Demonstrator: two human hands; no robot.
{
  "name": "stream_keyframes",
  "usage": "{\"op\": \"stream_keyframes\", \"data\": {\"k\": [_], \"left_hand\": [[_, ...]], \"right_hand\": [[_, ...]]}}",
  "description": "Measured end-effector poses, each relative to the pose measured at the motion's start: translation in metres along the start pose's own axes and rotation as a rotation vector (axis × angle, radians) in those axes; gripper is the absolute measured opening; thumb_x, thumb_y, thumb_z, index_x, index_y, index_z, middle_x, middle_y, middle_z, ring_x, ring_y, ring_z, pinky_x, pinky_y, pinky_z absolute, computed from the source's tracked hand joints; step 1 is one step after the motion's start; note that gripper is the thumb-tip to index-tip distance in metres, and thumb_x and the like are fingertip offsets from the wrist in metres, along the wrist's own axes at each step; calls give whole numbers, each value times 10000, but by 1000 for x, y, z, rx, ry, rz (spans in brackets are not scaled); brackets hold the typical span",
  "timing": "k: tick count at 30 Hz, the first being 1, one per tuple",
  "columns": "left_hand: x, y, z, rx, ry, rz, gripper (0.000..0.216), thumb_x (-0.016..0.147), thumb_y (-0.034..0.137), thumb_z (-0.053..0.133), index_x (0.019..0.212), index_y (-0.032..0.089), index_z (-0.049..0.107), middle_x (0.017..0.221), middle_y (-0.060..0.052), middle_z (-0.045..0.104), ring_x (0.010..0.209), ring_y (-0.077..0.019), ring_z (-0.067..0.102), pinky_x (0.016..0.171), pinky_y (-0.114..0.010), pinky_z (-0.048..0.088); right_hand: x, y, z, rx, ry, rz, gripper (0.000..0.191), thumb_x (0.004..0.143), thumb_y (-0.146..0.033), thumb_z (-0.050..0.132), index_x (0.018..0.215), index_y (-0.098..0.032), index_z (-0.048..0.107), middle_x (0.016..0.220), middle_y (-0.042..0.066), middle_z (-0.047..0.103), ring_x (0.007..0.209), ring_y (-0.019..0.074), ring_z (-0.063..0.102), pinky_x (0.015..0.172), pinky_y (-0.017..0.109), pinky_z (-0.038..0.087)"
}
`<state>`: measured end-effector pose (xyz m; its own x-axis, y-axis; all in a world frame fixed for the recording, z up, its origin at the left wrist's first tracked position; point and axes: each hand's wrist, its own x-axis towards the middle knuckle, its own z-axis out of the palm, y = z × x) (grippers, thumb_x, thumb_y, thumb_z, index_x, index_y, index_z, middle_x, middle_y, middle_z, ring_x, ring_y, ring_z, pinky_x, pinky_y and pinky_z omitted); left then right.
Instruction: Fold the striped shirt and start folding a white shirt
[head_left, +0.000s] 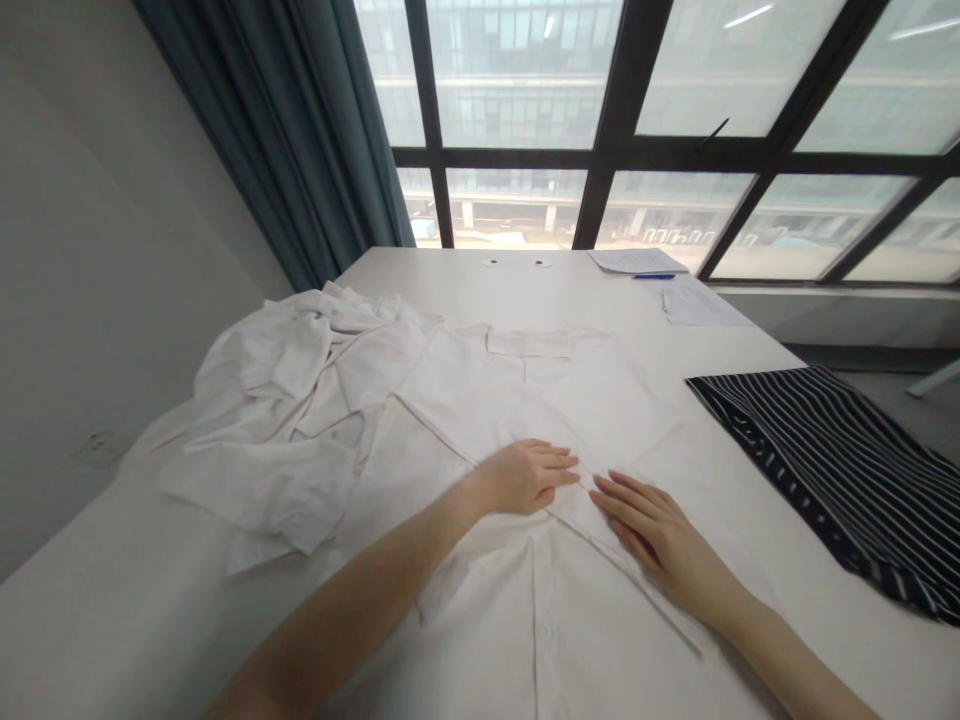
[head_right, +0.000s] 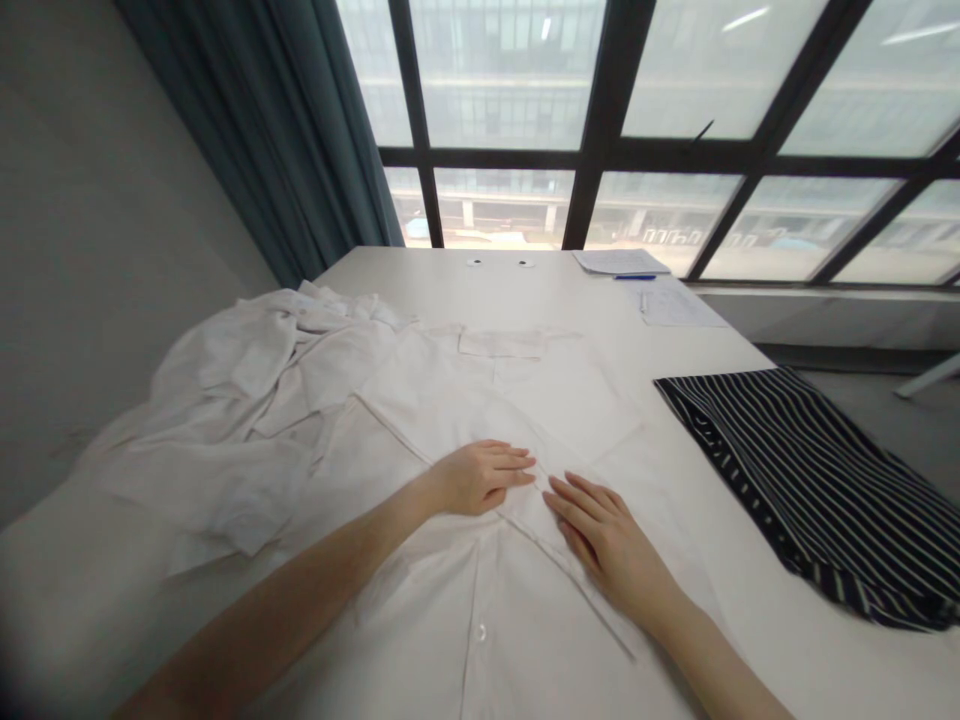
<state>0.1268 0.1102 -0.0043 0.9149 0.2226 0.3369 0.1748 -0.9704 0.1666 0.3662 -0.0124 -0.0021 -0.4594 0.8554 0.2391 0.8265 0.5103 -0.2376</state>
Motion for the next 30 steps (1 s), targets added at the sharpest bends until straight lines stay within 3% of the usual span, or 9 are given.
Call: {"op": "stream_keyframes", "data": {"k": [17,30], "left_hand": [[0,1,-1,-31,-46,-36,376,884,115,464,1221,174,620,1353,-46,587,1280,-173,520,1101,-357,370],[-4,-10,-3,64,-3,-41,294,897,116,505,1126,199,670,1264,-30,654,1202,-165,586,1033,-338,429]], "right_hand": [[0,-1,-1,14,13,8,424,968,-239,465,1390,-269,502,1397,48,553,1334,223,448,1037,434,458],[1,-2,-2,19,11,14,391,969,-234,458,1349,-255,545,1390,59,558,1322,231,464,1029,444,465]]}}
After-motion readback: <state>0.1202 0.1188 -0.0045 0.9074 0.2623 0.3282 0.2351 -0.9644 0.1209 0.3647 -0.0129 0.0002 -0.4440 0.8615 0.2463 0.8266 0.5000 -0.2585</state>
